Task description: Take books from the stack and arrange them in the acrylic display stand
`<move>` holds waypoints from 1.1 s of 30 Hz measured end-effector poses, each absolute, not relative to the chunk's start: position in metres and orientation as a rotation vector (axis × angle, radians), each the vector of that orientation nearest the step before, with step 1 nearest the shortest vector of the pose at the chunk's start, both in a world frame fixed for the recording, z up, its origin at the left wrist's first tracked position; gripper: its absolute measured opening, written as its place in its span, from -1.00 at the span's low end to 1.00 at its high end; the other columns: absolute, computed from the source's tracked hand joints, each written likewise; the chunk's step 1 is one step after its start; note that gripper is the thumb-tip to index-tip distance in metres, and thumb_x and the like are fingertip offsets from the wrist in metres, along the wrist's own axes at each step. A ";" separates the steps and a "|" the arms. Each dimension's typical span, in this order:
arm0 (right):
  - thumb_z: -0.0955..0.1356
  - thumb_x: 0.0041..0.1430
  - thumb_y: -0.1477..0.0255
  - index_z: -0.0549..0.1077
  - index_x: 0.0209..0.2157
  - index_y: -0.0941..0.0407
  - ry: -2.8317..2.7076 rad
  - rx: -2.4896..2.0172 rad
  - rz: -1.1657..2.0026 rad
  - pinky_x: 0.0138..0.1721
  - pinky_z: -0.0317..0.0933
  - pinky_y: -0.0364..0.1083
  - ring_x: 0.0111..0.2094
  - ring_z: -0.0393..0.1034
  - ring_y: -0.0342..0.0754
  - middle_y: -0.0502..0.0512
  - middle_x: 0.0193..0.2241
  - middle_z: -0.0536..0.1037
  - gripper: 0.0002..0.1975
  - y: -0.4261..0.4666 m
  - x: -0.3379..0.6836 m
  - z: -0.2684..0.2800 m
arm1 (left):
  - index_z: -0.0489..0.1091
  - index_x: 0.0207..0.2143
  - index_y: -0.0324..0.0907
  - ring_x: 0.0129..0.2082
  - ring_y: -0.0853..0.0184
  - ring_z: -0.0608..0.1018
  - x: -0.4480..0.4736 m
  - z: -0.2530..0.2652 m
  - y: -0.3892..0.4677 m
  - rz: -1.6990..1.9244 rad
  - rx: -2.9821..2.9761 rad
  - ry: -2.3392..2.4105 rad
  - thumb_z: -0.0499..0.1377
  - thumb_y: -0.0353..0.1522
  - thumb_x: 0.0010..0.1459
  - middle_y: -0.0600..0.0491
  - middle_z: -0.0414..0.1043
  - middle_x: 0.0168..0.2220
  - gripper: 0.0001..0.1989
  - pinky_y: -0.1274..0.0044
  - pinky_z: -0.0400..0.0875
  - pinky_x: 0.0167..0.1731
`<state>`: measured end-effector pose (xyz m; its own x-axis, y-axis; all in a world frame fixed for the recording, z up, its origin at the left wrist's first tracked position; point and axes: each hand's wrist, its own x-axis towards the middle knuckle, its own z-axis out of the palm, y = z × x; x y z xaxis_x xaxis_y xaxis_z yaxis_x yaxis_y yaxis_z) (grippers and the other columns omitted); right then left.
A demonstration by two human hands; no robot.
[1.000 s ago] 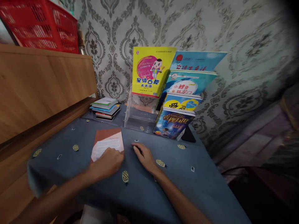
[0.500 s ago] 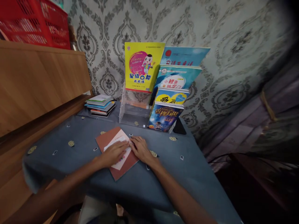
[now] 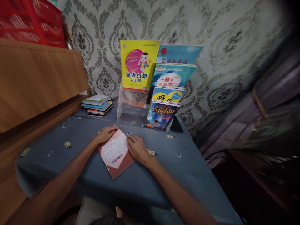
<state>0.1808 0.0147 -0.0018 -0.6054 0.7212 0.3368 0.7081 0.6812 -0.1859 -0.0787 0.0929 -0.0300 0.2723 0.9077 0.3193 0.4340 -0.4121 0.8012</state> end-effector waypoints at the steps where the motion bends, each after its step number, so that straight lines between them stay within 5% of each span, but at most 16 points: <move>1: 0.25 0.37 0.50 0.48 0.02 0.17 -2.539 -1.053 0.034 0.16 0.21 0.14 0.14 0.35 0.13 0.32 0.09 0.51 -0.73 0.011 0.178 -0.001 | 0.59 -0.07 -0.13 0.15 0.05 0.51 -0.081 -0.030 0.094 1.109 1.890 1.194 0.22 -0.12 0.13 -0.06 0.56 0.04 -0.60 0.20 0.19 0.28; 9: 0.22 0.40 0.48 0.37 0.17 0.20 -2.774 -0.543 0.156 0.29 0.11 0.08 0.25 0.27 0.01 0.26 0.18 0.46 -0.64 -0.012 0.124 -0.003 | 0.53 -0.13 -0.26 0.07 0.07 0.57 -0.099 -0.021 0.102 1.486 1.204 0.983 0.10 -0.01 0.24 -0.24 0.56 0.01 -0.50 0.22 0.38 0.14; 17: 0.22 0.36 0.55 0.32 0.23 0.34 -2.804 -0.637 0.156 0.33 0.05 0.04 0.29 0.22 0.02 0.35 0.24 0.39 -0.56 0.038 0.063 -0.005 | 0.45 -0.27 -0.21 -0.22 0.25 0.65 -0.111 -0.023 0.101 1.708 0.834 0.996 -0.10 -0.01 0.37 -0.10 0.60 -0.29 -0.46 0.42 0.52 -0.15; 24: 0.23 0.42 0.37 0.31 0.24 0.32 -2.626 -1.012 0.220 0.37 -0.06 0.11 0.34 0.14 0.08 0.41 0.28 0.32 -0.53 0.069 0.064 -0.013 | 0.43 -0.33 -0.20 -0.39 0.27 0.64 -0.106 -0.031 0.102 1.730 0.883 1.136 -0.04 0.12 0.28 -0.05 0.57 -0.45 -0.41 0.47 0.50 -0.33; 33: 0.13 0.42 0.42 0.27 0.31 0.18 -2.577 -1.087 0.354 0.34 -0.01 0.19 0.35 0.12 0.04 0.29 0.32 0.27 -0.52 0.093 0.122 -0.025 | 0.48 -0.30 -0.23 -0.26 0.16 0.65 -0.095 -0.026 0.096 1.577 1.333 1.336 -0.05 0.18 0.22 -0.14 0.61 -0.32 -0.33 0.43 0.51 -0.30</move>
<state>0.1219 0.0926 -0.0246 -0.6589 0.7265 0.1952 0.6469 0.6796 -0.3460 -0.0954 0.0957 -0.0265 -0.2544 0.9271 0.2753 0.1186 -0.2526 0.9603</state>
